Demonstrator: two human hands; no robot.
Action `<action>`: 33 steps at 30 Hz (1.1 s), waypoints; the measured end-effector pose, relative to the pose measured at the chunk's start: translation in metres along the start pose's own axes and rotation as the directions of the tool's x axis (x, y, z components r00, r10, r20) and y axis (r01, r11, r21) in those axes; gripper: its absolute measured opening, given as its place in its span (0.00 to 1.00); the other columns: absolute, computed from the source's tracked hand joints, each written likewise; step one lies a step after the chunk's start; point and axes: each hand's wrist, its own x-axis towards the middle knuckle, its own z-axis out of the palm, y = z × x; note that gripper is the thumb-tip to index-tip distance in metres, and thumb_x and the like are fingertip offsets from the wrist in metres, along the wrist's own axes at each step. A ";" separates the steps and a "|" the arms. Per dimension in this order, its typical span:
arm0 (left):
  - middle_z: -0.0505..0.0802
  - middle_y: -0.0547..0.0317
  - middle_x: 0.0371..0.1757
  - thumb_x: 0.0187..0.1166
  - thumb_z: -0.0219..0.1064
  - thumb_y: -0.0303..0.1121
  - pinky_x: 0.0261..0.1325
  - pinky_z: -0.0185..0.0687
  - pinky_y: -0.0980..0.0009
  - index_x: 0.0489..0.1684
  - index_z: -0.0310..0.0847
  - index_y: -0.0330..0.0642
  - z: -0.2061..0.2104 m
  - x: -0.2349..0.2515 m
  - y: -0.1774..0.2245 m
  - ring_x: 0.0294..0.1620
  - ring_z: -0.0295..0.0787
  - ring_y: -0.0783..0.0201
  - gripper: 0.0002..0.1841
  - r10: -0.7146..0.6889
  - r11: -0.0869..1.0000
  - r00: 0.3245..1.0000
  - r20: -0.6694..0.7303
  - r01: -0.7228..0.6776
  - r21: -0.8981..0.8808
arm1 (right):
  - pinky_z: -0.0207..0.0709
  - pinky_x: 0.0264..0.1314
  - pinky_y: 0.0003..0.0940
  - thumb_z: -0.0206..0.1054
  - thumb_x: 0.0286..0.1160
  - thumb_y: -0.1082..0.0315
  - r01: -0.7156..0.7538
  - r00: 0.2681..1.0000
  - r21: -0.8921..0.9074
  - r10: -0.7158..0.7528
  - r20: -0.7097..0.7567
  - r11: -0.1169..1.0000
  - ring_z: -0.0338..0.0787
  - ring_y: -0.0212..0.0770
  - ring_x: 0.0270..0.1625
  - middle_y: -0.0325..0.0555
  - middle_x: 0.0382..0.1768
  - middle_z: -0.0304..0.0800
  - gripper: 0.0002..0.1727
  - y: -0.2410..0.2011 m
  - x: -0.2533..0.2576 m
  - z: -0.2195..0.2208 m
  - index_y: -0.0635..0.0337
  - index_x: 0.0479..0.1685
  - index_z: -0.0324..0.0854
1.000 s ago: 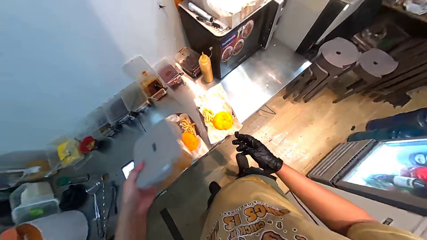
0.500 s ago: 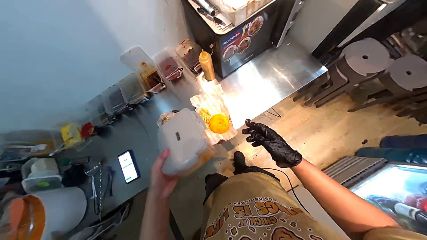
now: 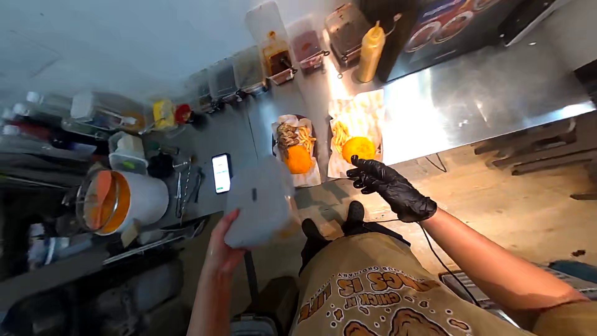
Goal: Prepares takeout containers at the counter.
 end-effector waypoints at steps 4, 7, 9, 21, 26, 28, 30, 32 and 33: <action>0.96 0.55 0.46 0.91 0.42 0.40 0.47 0.94 0.63 0.61 0.80 0.43 -0.045 0.003 0.000 0.45 0.95 0.63 0.20 0.005 0.998 0.999 -0.044 -0.002 0.058 | 0.88 0.52 0.35 0.55 0.91 0.65 -0.106 0.986 -0.045 0.110 0.121 0.993 0.94 0.40 0.55 0.42 0.67 0.89 0.26 -0.003 0.009 0.055 0.49 0.87 0.67; 0.94 0.54 0.47 0.92 0.44 0.38 0.50 0.93 0.64 0.65 0.76 0.39 -0.051 0.005 0.000 0.47 0.94 0.62 0.19 0.035 0.993 0.999 -0.041 -0.030 0.117 | 0.86 0.49 0.36 0.54 0.92 0.51 -0.266 0.922 -0.081 0.278 0.270 0.961 0.92 0.40 0.56 0.47 0.73 0.82 0.33 -0.026 0.012 0.127 0.43 0.93 0.52; 0.97 0.58 0.44 0.88 0.43 0.38 0.47 0.95 0.66 0.63 0.77 0.41 -0.052 -0.011 0.000 0.44 0.96 0.65 0.20 0.059 0.993 0.997 0.058 -0.065 0.097 | 0.87 0.41 0.34 0.54 0.90 0.44 -0.312 0.900 0.002 0.294 0.321 0.950 0.91 0.39 0.50 0.47 0.70 0.80 0.39 -0.035 0.011 0.169 0.38 0.96 0.41; 0.93 0.51 0.55 0.91 0.46 0.44 0.55 0.91 0.61 0.76 0.71 0.38 -0.141 0.016 -0.031 0.53 0.93 0.60 0.24 -0.078 0.989 0.985 0.151 0.057 0.138 | 0.89 0.40 0.38 0.63 0.83 0.43 -0.459 0.887 0.208 0.432 0.162 0.864 0.92 0.39 0.43 0.44 0.48 0.91 0.31 0.011 0.011 0.283 0.47 0.79 0.68; 0.92 0.49 0.57 0.92 0.46 0.44 0.58 0.90 0.61 0.77 0.70 0.37 -0.163 0.023 -0.046 0.56 0.92 0.60 0.25 -0.099 0.987 0.976 0.192 0.072 0.143 | 0.88 0.47 0.38 0.62 0.85 0.50 -0.515 0.855 0.194 0.517 0.043 0.835 0.91 0.38 0.47 0.45 0.52 0.90 0.29 0.012 -0.012 0.314 0.48 0.82 0.64; 0.94 0.51 0.56 0.90 0.48 0.46 0.58 0.91 0.62 0.77 0.70 0.36 -0.164 0.029 -0.030 0.55 0.93 0.61 0.26 -0.063 0.980 0.975 0.213 0.020 0.199 | 0.90 0.48 0.38 0.60 0.86 0.52 -0.440 0.896 0.172 0.444 0.019 0.881 0.92 0.37 0.49 0.44 0.53 0.89 0.29 0.002 -0.002 0.314 0.50 0.83 0.62; 0.94 0.53 0.54 0.90 0.48 0.45 0.56 0.92 0.64 0.75 0.71 0.36 -0.170 0.022 -0.036 0.53 0.94 0.64 0.25 -0.077 0.978 0.977 0.201 0.034 0.207 | 0.90 0.45 0.37 0.60 0.87 0.53 -0.456 0.889 0.169 0.457 0.032 0.874 0.92 0.38 0.47 0.44 0.51 0.89 0.28 0.007 -0.005 0.315 0.51 0.82 0.62; 0.92 0.50 0.59 0.91 0.47 0.46 0.59 0.89 0.62 0.79 0.69 0.38 -0.177 0.024 -0.048 0.57 0.91 0.61 0.26 -0.142 0.974 0.968 0.205 0.099 0.206 | 0.89 0.46 0.36 0.59 0.87 0.49 -0.446 0.895 0.223 0.433 0.109 0.867 0.92 0.37 0.47 0.43 0.51 0.90 0.28 0.038 -0.005 0.314 0.51 0.81 0.65; 0.92 0.50 0.59 0.90 0.48 0.46 0.59 0.89 0.62 0.79 0.69 0.38 -0.177 0.029 -0.044 0.57 0.91 0.61 0.27 -0.119 0.977 0.969 0.218 0.075 0.200 | 0.90 0.48 0.38 0.61 0.86 0.49 -0.421 0.907 0.214 0.407 0.109 0.881 0.93 0.38 0.49 0.44 0.53 0.91 0.31 0.035 0.000 0.313 0.50 0.83 0.63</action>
